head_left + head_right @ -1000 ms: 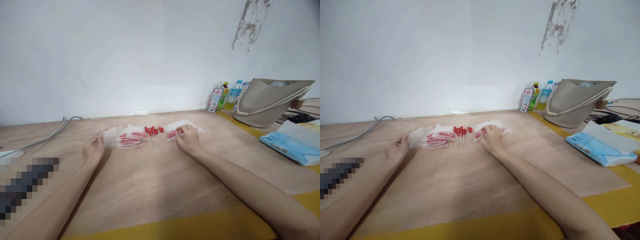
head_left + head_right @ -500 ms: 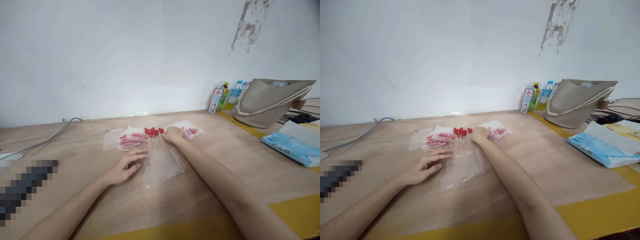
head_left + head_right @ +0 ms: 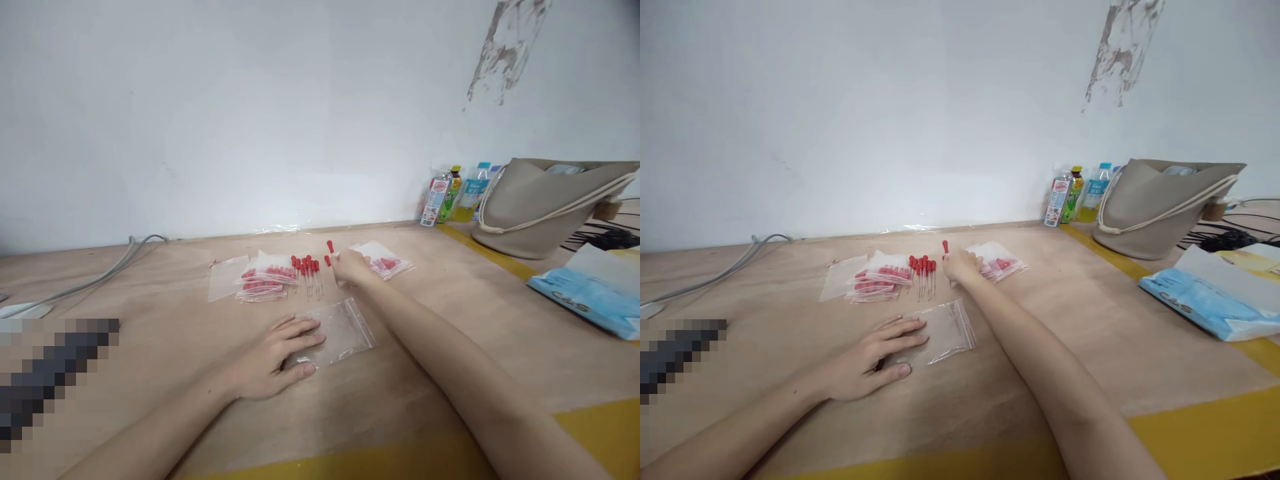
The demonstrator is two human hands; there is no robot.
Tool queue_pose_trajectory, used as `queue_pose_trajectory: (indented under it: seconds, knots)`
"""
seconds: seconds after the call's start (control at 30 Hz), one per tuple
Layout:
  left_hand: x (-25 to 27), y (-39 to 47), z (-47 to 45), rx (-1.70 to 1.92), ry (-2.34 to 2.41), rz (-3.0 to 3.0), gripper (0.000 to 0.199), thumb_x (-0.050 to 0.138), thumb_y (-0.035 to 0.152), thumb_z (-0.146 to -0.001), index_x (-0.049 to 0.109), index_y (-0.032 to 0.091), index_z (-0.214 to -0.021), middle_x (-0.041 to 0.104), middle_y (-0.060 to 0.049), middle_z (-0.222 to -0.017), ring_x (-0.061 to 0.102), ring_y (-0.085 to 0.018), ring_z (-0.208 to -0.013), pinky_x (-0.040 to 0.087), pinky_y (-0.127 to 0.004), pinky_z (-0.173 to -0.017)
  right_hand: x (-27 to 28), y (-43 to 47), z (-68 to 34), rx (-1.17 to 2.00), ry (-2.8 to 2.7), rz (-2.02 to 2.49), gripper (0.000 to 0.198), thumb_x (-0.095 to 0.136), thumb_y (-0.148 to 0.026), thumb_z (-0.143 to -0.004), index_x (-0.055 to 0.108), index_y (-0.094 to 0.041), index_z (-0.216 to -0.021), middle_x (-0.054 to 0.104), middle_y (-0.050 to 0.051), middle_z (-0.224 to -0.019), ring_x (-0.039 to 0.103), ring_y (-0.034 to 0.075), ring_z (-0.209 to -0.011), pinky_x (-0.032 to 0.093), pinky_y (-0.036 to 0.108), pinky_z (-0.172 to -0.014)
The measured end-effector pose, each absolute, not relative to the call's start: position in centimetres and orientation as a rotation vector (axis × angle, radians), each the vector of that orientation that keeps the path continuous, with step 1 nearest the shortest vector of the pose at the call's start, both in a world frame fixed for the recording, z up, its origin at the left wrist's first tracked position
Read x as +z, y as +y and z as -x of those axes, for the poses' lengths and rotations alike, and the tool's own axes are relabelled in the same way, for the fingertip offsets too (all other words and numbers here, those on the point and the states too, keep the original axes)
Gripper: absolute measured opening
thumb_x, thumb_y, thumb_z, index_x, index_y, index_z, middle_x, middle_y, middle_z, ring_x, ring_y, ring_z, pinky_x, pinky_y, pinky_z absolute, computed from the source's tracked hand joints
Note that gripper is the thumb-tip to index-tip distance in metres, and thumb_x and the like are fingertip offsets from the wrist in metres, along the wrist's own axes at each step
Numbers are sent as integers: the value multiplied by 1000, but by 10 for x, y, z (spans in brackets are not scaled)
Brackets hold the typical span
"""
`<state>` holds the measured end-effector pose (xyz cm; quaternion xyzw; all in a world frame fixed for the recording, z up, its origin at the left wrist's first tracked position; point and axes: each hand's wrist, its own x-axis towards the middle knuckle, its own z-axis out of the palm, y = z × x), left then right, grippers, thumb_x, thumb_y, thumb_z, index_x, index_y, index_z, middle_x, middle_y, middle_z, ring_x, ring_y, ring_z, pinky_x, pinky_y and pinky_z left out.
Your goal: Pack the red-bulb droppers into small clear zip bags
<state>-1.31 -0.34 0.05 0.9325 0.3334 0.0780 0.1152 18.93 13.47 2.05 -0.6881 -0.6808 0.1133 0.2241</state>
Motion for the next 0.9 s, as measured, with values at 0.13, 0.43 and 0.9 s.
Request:
queue_pose_trajectory:
  seconds: [0.13, 0.43, 0.9]
  knots:
    - [3, -4, 14, 204, 948, -2766, 44, 42, 42, -90, 37, 29, -132, 32, -3, -141, 28, -23, -129, 22, -45, -106, 13, 120, -219, 426, -1752, 1436, 24, 34, -34, -86, 47, -16, -95, 62, 6, -86, 58, 13, -80, 42, 24, -68]
    - [-1, 5, 17, 238, 892, -2788, 45, 47, 41, -87, 40, 30, -130, 34, -2, -140, 30, -24, -128, 25, -45, -105, -23, 57, -268, 946, -1270, 1060, 81, 58, -27, -66, 6, -23, -128, 45, -12, -59, 48, 9, -40, 42, 21, -40]
    - [-1, 4, 17, 244, 878, -2797, 46, 46, 41, -88, 39, 29, -131, 33, -3, -140, 30, -24, -128, 24, -45, -105, -33, 47, -258, 1024, -1238, 1025, 67, 65, -38, -64, 21, -23, -112, 51, -10, -59, 57, 11, -48, 52, 26, -50]
